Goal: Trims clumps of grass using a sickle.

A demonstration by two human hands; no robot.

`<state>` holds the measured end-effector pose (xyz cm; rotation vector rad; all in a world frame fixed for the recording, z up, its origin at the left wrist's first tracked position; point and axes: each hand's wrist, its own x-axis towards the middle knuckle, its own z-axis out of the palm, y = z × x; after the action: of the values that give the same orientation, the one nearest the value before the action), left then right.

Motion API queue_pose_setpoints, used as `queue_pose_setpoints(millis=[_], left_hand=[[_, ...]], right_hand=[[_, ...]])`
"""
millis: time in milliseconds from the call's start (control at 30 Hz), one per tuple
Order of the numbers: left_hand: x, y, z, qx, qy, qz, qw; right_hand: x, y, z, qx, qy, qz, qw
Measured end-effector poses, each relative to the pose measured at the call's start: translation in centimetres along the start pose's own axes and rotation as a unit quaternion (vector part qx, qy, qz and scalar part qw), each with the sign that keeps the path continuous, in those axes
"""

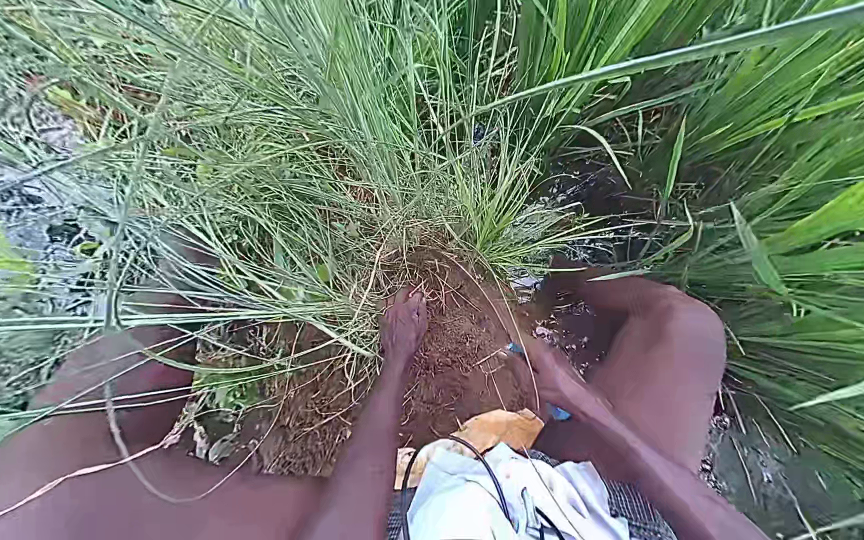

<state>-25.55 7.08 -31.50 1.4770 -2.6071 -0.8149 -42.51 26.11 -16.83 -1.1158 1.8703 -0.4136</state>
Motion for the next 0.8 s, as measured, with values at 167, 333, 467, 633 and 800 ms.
queue_pose_setpoints(millis=[167,333,467,633,800], left_hand=[[-0.1,-0.1,0.3,0.008,0.008,-0.011,1.0],[0.1,0.2,0.1,-0.021,-0.022,-0.025,0.999],[-0.3,0.2,0.1,-0.061,-0.014,-0.028,0.998],[-0.6,0.8,-0.3,-0.056,0.002,-0.035,0.998],[-0.6,-0.1,0.6,-0.068,0.033,-0.014,0.997]], right_hand=[[0.1,-0.1,0.6,-0.05,0.108,-0.101,0.988],[2.8,1.5,0.0,-0.191,-0.153,0.13,0.961],[2.4,3.3,1.0,-0.187,-0.118,0.109,0.969],[1.5,1.7,-1.9,-0.141,-0.064,0.017,0.988],[2.0,-0.1,-1.6,-0.12,0.085,-0.161,0.976]])
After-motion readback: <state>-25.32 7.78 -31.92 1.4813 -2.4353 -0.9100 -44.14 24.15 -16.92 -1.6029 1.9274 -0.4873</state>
